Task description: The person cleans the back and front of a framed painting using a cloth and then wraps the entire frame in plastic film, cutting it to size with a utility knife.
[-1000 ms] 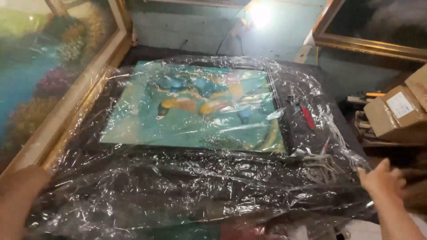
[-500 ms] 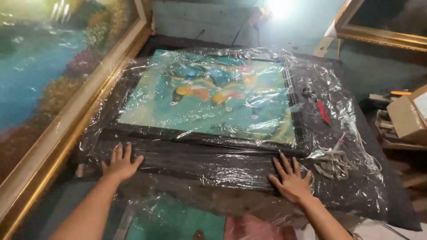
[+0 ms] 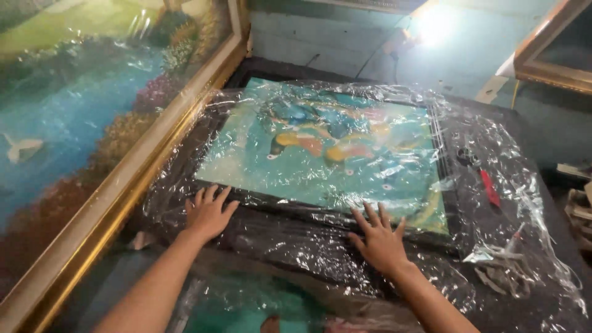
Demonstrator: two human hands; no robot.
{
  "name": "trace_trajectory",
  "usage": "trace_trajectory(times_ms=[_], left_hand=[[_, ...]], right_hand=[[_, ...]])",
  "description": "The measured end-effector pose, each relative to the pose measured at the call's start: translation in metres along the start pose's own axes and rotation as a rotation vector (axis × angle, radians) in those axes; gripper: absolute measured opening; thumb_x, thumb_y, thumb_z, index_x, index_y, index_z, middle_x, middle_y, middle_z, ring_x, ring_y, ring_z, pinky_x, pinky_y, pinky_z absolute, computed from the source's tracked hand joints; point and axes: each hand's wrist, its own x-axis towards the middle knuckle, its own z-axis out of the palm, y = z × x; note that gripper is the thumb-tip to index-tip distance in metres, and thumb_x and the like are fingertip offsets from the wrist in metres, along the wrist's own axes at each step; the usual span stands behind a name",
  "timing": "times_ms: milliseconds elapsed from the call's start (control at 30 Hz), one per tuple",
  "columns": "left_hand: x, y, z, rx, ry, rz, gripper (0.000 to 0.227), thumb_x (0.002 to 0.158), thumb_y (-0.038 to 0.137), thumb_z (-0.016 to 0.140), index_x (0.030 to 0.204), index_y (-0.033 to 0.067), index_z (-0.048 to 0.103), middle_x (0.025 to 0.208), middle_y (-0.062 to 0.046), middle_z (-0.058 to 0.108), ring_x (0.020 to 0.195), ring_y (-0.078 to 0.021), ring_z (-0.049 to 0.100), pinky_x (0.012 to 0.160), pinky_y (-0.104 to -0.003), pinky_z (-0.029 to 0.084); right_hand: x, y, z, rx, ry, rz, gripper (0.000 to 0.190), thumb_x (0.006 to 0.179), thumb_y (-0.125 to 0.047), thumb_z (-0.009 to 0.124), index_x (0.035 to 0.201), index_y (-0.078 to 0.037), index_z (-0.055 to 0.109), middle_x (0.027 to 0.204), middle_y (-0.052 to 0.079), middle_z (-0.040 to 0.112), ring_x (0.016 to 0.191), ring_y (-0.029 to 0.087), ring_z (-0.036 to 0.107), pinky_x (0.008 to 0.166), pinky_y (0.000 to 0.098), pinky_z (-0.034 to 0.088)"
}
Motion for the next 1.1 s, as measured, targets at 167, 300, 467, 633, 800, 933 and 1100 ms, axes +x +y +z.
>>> trace_trajectory(times_ms=[167,300,467,633,800,933,1100], left_hand=[[0.047,-0.012,-0.01,-0.006,0.211,0.023,0.051,0.09,0.055,0.025,0.11,0.0196,0.056,0.111,-0.006,0.051,0.113,-0.0259,0.043,0.091,-0.045,0.037],[0.092,-0.013,-0.032,-0.108,0.171,0.109,0.05,0.089,0.052,0.03,0.096,0.0145,0.063,0.102,-0.008,0.055,0.105,-0.0271,0.048,0.085,-0.043,0.044],[0.137,0.002,-0.075,-0.199,0.266,0.155,0.037,0.084,0.042,0.041,0.093,0.0158,0.065,0.094,-0.011,0.062,0.098,-0.0316,0.056,0.083,-0.043,0.047],[0.214,0.001,-0.098,-0.059,0.316,0.166,0.028,0.084,0.038,0.042,0.098,0.025,0.062,0.098,-0.002,0.062,0.1,-0.0245,0.056,0.082,-0.041,0.047],[0.269,0.024,-0.138,-0.021,0.298,0.168,0.03,0.087,0.028,0.037,0.109,0.0236,0.058,0.103,-0.006,0.062,0.105,-0.0279,0.054,0.088,-0.044,0.043],[0.334,0.056,-0.15,-0.133,0.323,0.146,0.027,0.087,0.031,0.039,0.104,0.023,0.059,0.098,-0.007,0.063,0.101,-0.0297,0.056,0.086,-0.044,0.043],[0.419,0.102,-0.147,-0.191,0.257,0.147,0.027,0.085,0.031,0.041,0.106,0.0288,0.058,0.1,-0.008,0.063,0.103,-0.0296,0.056,0.087,-0.043,0.043]], right_hand=[[0.052,-0.013,0.003,0.033,-0.049,0.077,0.04,0.089,-0.05,0.029,0.124,-0.037,0.042,0.134,-0.007,0.04,0.13,0.018,0.03,0.099,0.0639,0.016],[0.094,-0.008,0.01,0.094,0.013,0.172,0.036,0.089,-0.054,0.03,0.115,-0.04,0.048,0.126,-0.014,0.045,0.124,0.012,0.035,0.101,0.0583,0.021],[0.137,0.005,0.0,0.124,0.104,0.249,0.03,0.087,-0.054,0.035,0.106,-0.043,0.055,0.116,-0.017,0.053,0.115,0.009,0.045,0.096,0.0474,0.031],[0.19,0.031,-0.023,0.124,0.18,0.267,0.024,0.087,-0.046,0.043,0.103,-0.038,0.059,0.114,-0.01,0.057,0.114,0.016,0.048,0.091,0.0481,0.035],[0.265,0.069,-0.041,0.08,0.28,0.237,0.022,0.088,-0.043,0.044,0.1,-0.035,0.061,0.108,-0.007,0.061,0.109,0.017,0.051,0.087,0.0474,0.038],[0.351,0.086,-0.062,-0.031,0.369,0.127,0.017,0.087,-0.033,0.049,0.096,-0.032,0.063,0.097,-0.006,0.065,0.1,0.019,0.058,0.077,0.0447,0.041],[0.481,0.086,-0.061,-0.041,0.357,0.01,0.013,0.082,-0.024,0.056,0.09,-0.026,0.066,0.083,-0.003,0.067,0.082,0.02,0.064,0.068,0.0385,0.05]])
